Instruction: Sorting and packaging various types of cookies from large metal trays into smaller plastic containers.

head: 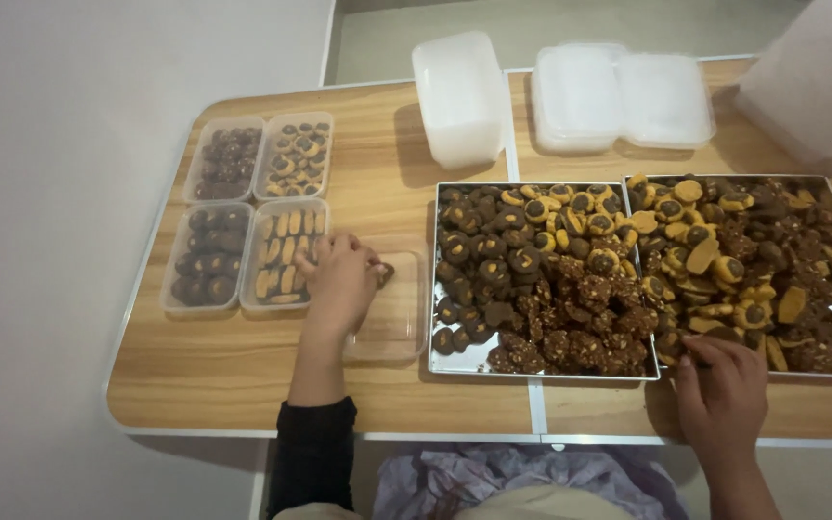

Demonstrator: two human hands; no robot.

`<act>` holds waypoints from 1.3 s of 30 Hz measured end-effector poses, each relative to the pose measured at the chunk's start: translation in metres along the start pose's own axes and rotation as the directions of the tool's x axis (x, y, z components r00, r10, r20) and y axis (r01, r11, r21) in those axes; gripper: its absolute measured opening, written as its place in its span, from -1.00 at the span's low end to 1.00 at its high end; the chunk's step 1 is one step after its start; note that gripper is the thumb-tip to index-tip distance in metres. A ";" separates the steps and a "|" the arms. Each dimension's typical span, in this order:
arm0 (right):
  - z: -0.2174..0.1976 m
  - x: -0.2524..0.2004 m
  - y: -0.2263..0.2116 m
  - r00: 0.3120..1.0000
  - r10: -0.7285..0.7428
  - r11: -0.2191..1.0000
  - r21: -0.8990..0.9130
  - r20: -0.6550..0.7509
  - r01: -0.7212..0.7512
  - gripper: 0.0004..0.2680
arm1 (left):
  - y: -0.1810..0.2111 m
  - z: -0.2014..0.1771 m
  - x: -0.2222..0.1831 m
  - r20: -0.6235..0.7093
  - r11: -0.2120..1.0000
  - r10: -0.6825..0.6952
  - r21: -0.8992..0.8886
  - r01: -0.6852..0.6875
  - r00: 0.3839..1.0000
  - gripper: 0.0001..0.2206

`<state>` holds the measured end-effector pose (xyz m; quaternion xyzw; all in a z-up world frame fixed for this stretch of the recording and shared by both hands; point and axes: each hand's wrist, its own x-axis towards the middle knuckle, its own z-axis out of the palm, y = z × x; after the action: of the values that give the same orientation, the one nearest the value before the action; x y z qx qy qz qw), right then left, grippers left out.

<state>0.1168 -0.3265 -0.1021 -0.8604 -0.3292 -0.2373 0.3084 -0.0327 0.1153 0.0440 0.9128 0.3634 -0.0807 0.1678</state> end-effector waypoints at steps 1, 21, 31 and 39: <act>0.001 0.000 0.001 0.999 -0.031 0.999 -0.006 -0.010 0.031 -0.88 | 0.000 0.000 0.000 -0.023 1.000 0.000 0.000 0.000 1.000 -0.77; 0.004 -0.008 0.005 1.000 0.006 1.000 -0.027 -0.028 -0.007 -0.89 | -0.024 0.024 0.015 -0.113 0.995 0.096 0.009 -0.096 0.989 -0.28; 0.003 -0.007 0.004 1.000 0.026 0.998 -0.063 -0.004 -0.026 -0.87 | -0.030 0.034 0.023 -0.132 0.989 0.151 0.030 -0.148 0.980 -0.45; 0.002 -0.005 0.002 1.000 -0.003 1.000 -0.023 -0.024 0.002 -0.86 | -0.041 0.048 0.032 -0.199 0.984 0.178 0.025 -0.176 0.964 -0.50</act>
<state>0.1153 -0.3277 -0.1071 -0.8605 -0.3240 -0.2515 0.3022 -0.0394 0.1457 -0.0198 0.9456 0.2953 0.0256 0.1339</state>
